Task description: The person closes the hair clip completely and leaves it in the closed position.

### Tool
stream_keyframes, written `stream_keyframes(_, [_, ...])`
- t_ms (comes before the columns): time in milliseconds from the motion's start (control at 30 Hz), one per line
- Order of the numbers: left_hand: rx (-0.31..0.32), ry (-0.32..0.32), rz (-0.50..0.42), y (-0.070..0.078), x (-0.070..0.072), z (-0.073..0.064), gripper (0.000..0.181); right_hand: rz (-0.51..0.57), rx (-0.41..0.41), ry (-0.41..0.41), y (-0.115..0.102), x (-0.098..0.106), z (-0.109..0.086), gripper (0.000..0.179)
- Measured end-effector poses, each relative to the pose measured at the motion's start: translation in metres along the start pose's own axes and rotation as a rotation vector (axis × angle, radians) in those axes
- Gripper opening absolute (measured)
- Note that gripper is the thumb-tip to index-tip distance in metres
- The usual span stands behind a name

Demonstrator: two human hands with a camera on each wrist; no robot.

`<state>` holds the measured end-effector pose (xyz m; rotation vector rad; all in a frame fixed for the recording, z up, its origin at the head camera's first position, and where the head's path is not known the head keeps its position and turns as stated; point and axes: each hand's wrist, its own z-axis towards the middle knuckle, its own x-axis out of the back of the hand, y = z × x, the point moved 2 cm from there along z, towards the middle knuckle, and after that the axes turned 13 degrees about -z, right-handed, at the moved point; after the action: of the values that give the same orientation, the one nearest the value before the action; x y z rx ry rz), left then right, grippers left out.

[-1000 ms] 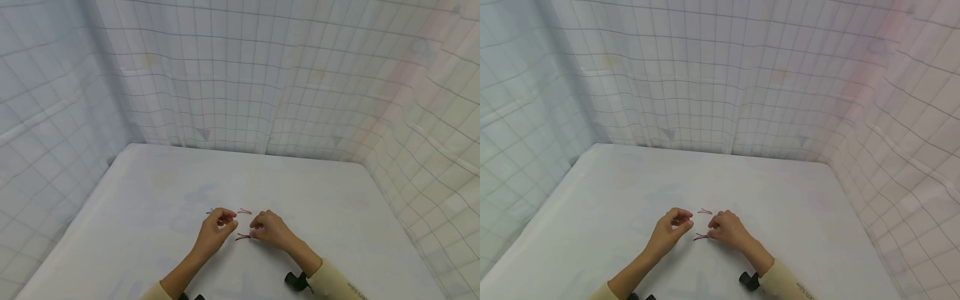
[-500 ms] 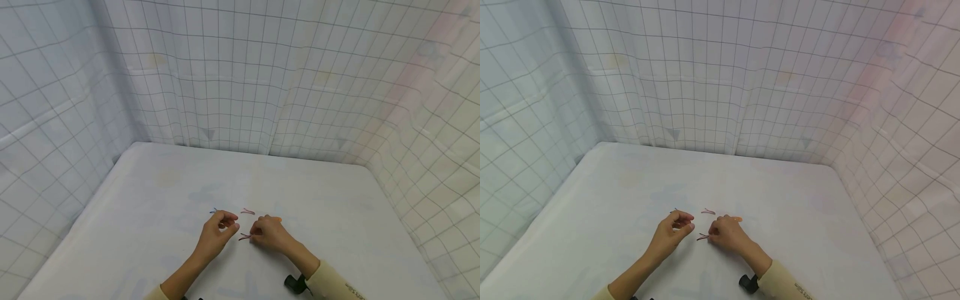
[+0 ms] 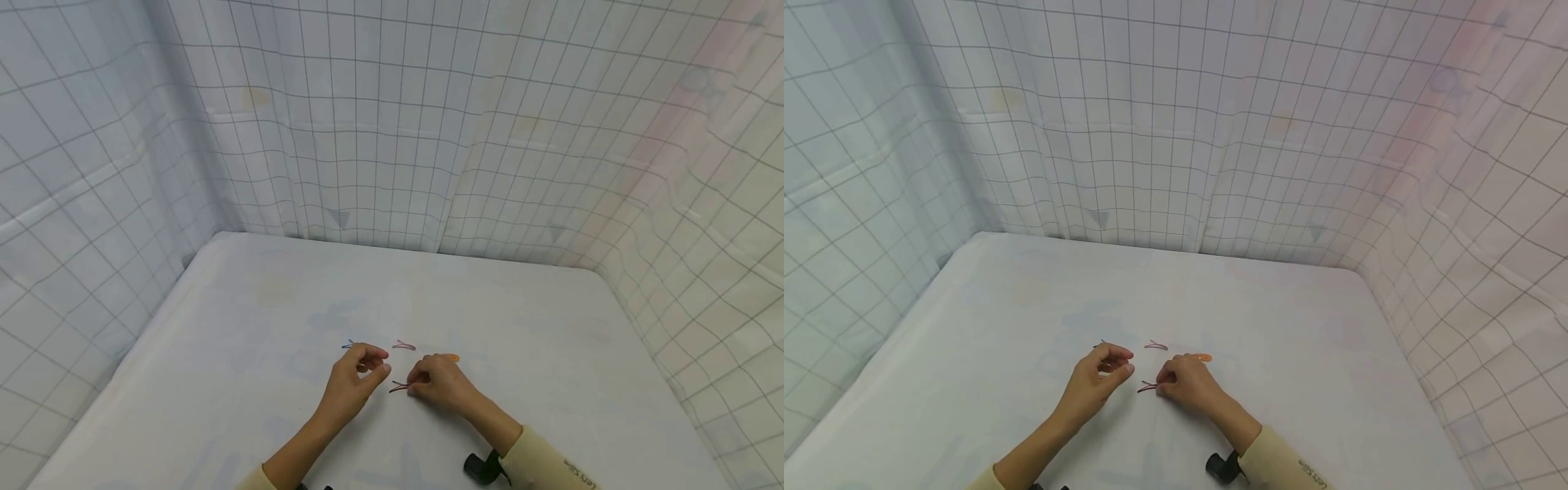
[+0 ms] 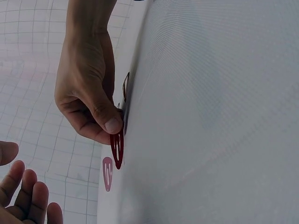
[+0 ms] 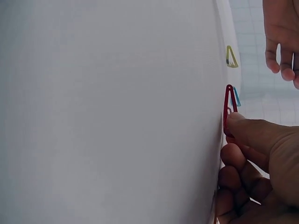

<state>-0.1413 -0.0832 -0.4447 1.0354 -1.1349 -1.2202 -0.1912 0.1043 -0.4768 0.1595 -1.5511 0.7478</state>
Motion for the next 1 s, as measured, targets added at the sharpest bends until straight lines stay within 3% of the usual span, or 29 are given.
stream_keyframes(667, [-0.008, -0.004, 0.013, 0.0004, -0.0006, 0.0033, 0.015, 0.004, 0.014, 0.101, 0.0025, -0.0045, -0.0055, 0.008])
stream_keyframes(1000, [-0.039, -0.002, 0.067, -0.0045, -0.0012, 0.0059, 0.015, 0.035, -0.034, 0.111, 0.0003, 0.0029, -0.0065, 0.01])
